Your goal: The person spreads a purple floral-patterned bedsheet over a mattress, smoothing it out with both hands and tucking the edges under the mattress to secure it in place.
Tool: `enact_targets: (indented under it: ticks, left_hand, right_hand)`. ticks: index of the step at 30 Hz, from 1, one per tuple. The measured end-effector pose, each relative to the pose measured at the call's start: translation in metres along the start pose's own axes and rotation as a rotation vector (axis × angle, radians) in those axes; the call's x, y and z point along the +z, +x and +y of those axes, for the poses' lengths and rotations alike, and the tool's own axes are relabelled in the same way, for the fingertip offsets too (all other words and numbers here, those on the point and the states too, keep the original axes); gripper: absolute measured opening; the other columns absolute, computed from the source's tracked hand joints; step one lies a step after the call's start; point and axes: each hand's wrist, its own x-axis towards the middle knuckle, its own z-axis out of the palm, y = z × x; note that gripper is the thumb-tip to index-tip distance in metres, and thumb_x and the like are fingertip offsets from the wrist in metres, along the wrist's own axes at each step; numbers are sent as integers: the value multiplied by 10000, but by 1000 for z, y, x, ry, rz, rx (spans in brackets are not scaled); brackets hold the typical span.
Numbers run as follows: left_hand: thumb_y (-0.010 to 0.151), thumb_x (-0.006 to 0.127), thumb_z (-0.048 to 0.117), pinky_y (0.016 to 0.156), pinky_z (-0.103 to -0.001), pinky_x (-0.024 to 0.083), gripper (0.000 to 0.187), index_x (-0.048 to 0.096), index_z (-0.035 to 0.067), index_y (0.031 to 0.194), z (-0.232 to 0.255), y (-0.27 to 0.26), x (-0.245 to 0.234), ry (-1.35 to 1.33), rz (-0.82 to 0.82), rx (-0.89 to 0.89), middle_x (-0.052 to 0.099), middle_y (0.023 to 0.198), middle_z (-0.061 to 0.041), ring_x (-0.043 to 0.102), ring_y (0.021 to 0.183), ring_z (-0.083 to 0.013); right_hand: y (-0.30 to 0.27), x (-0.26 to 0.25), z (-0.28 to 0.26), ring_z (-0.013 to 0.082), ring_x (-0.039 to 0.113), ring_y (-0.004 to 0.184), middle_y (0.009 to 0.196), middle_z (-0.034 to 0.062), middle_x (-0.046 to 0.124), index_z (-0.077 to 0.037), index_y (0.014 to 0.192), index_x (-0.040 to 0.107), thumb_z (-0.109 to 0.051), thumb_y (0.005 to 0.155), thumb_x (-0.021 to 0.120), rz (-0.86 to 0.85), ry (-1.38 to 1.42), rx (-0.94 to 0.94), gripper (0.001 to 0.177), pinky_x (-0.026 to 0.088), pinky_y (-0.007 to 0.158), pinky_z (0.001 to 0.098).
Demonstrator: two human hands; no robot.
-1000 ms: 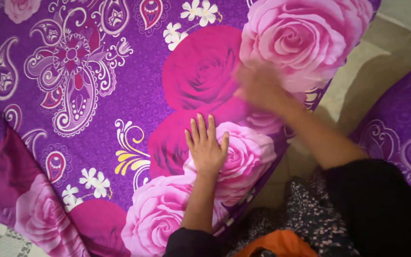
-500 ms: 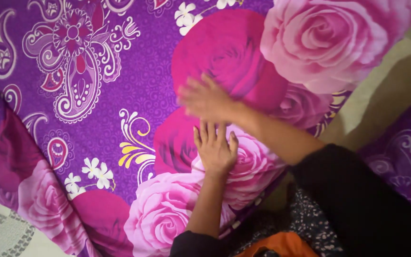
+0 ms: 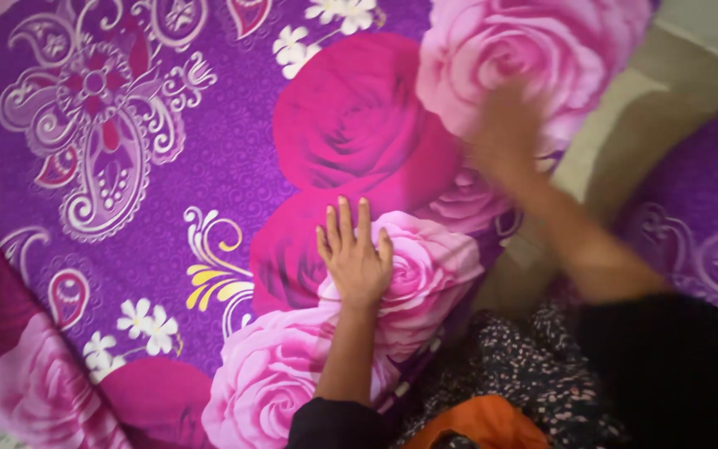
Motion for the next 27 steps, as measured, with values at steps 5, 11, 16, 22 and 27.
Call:
enact_targets:
  ticks: [5, 11, 16, 22, 27]
  left_hand:
    - [982, 571, 417, 1215, -605, 246, 595, 538, 131, 1502, 3, -5, 0, 27, 11, 3, 460, 1579, -196, 399, 1478, -411]
    - [990, 556, 425, 1202, -606, 250, 589, 540, 136, 1503, 2, -5, 1, 72, 19, -14, 469, 1577, -192, 413, 1465, -398]
    - [995, 565, 429, 1210, -635, 241, 596, 521, 146, 1518, 24, -19, 7, 81, -31, -23, 445, 1588, -190, 384, 1486, -406]
    - [871, 708, 483, 1184, -717, 203, 700, 545, 146, 1462, 78, -35, -17, -102, -260, 299, 458, 1520, -196, 309, 1479, -496]
    - [848, 755, 454, 1187, -692, 229, 566, 657, 173, 1329, 78, -32, -21, -211, -198, 357, 499, 1530, -148, 365, 1471, -459]
  right_hand:
    - [-18, -159, -80, 376, 496, 1356, 1415, 163, 607, -151, 1330, 671, -482, 943, 590, -260, 355, -325, 516, 343, 1110, 602]
    - [-21, -101, 10, 398, 316, 1522, 1568, 158, 511, -219, 1504, 581, -410, 1034, 557, -218, 492, 20, 507, 154, 1217, 652]
    - [-68, -30, 16, 459, 165, 1578, 1661, 359, 306, -129, 1637, 445, -360, 1130, 524, 73, 586, 284, 563, 137, 1272, 536]
    - [-110, -12, -1, 240, 631, 1181, 1359, 138, 603, -88, 1465, 509, -388, 1109, 386, 232, 2081, 1195, 482, 516, 1050, 417]
    - [-184, 102, 24, 203, 605, 696, 873, 67, 673, -76, 1142, 702, -245, 1070, 534, -209, 1302, 1024, 250, 459, 636, 410]
